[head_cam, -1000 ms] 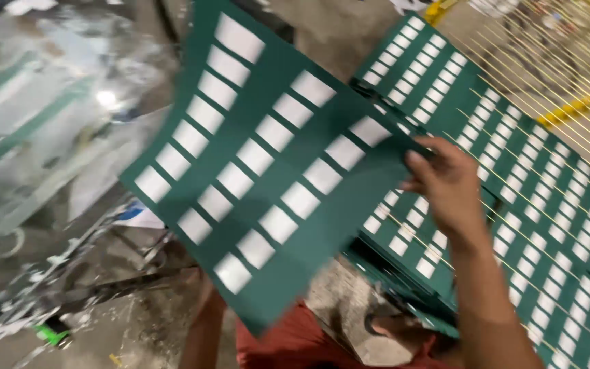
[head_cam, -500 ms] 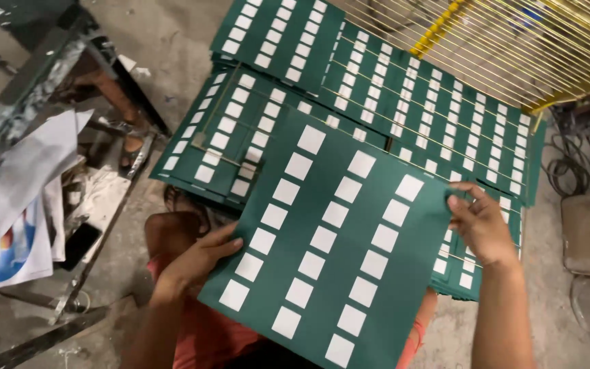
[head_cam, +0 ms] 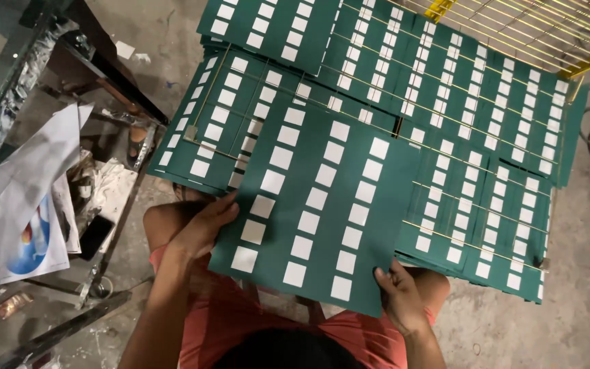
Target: Manually receiving and stacking printed sheets from a manual screen-printing press.
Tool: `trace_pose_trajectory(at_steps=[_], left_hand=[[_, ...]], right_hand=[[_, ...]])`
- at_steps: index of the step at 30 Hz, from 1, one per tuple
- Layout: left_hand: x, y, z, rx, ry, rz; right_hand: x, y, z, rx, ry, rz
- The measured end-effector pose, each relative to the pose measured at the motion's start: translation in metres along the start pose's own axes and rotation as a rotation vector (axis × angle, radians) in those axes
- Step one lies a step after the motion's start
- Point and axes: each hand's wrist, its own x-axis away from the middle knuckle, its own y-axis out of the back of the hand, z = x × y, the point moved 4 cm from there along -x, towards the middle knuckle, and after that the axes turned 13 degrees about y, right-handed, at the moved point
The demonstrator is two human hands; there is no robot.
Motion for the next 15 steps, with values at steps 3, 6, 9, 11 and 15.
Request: trace_pose_trajectory(at_steps=[3, 6, 9, 11, 15], left_hand=[[-0.004, -0.008, -0.019, -0.227, -0.102, -0.024], [-0.002, 0.019, -0.02, -0.571, -0.54, -0.488], [0.016, 0.061, -0.003, -0.913, -0.842, -0.742], [0.031, 0.076, 0.005, -1.05, -0.835, -0.865], [0.045, 0.099, 0.016, -1.183, -0.799, -0.965]], right_hand=[[-0.045, 0.062, -0.029, 0.09, 0.259, -0.003], [-0.08, 0.078, -0.004, 0.233, 0.218, -0.17], [-0.124, 0.076, 0.052, 0.338, 0.391, -0.213], [-0.155, 0.059, 0.092, 0.269, 0.425, -0.193], [-0.24, 0.041, 0.156, 0.236, 0.474, -0.136]])
